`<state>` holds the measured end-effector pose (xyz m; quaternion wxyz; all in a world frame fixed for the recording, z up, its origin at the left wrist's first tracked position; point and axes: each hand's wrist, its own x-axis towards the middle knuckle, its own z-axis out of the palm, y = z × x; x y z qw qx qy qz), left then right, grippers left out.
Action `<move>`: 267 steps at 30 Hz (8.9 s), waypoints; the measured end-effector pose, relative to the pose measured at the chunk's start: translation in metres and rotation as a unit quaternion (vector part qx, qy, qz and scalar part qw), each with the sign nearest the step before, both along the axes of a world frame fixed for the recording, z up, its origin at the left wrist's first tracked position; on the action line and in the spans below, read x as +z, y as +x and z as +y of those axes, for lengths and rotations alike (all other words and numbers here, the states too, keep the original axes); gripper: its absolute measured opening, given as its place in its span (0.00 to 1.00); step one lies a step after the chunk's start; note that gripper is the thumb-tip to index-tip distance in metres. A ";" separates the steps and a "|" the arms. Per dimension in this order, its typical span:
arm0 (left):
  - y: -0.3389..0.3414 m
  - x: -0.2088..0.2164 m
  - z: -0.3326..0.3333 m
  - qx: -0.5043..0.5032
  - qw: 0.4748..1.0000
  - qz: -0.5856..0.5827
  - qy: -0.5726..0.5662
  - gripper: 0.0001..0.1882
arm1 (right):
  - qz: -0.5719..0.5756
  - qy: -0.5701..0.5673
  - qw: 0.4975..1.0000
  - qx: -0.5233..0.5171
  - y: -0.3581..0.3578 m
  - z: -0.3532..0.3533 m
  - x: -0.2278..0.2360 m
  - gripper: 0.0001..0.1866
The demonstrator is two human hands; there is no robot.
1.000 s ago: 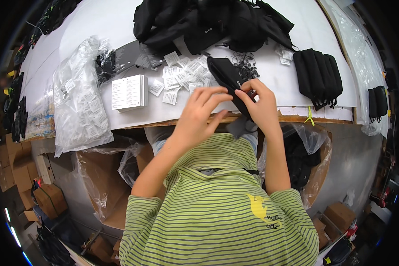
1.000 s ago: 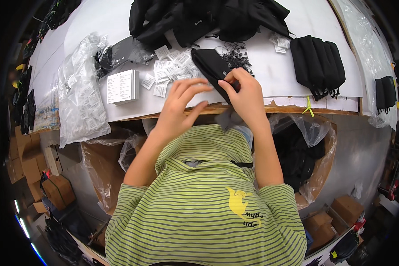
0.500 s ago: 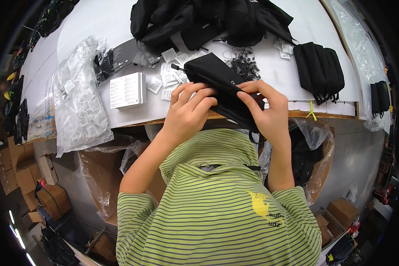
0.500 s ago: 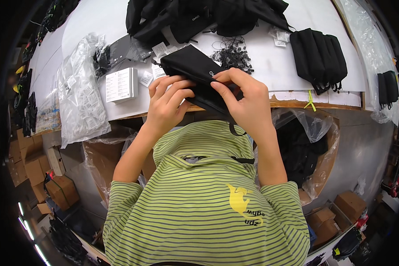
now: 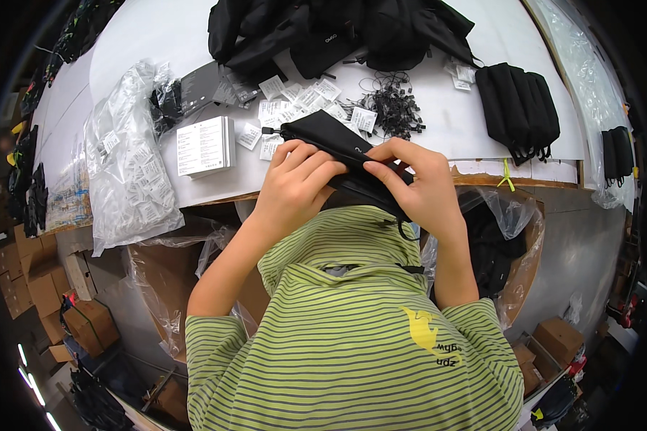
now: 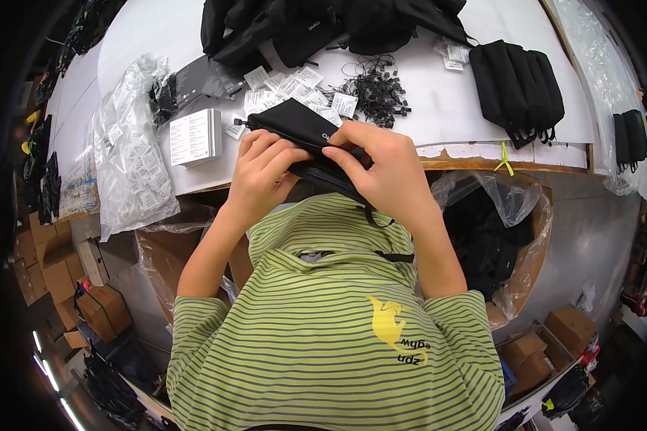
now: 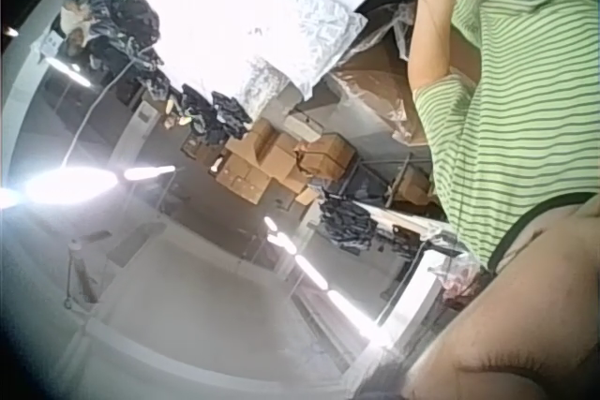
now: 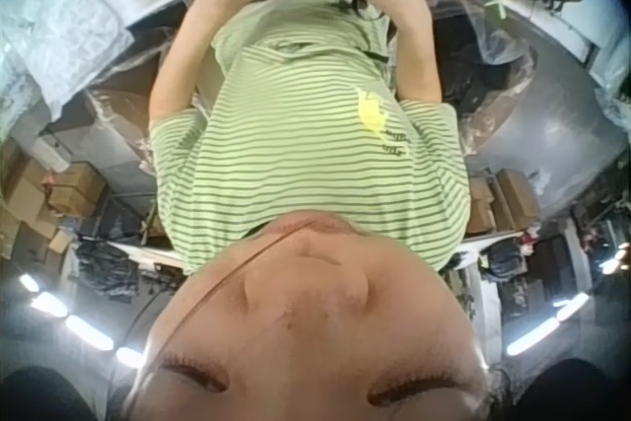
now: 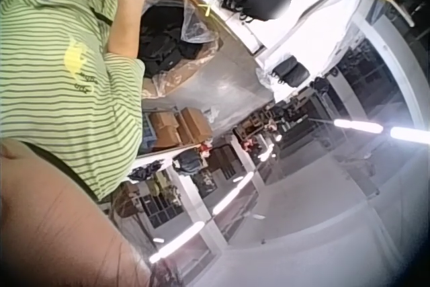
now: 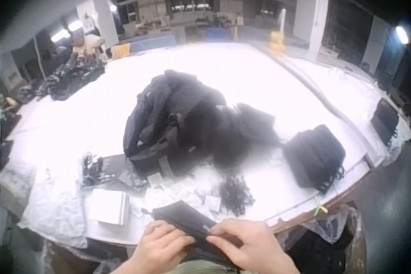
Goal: The recorder is seen attaching labels and tags to small black pouches and organizing them on a workbench.
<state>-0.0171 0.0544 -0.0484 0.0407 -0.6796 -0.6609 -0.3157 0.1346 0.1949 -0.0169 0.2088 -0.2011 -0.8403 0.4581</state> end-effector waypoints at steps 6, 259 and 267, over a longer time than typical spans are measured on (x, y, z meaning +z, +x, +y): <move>0.003 0.003 -0.001 0.010 0.999 -0.041 -0.014 0.18 | -0.013 0.005 1.000 0.003 -0.002 -0.005 -0.001 0.07; 0.055 0.033 -0.034 0.101 0.813 -0.571 0.049 0.22 | 0.174 0.032 0.979 -0.105 -0.003 -0.040 -0.008 0.06; 0.029 0.021 -0.034 0.127 0.886 -0.446 -0.002 0.14 | 0.100 0.182 0.976 -0.072 -0.002 -0.018 0.000 0.16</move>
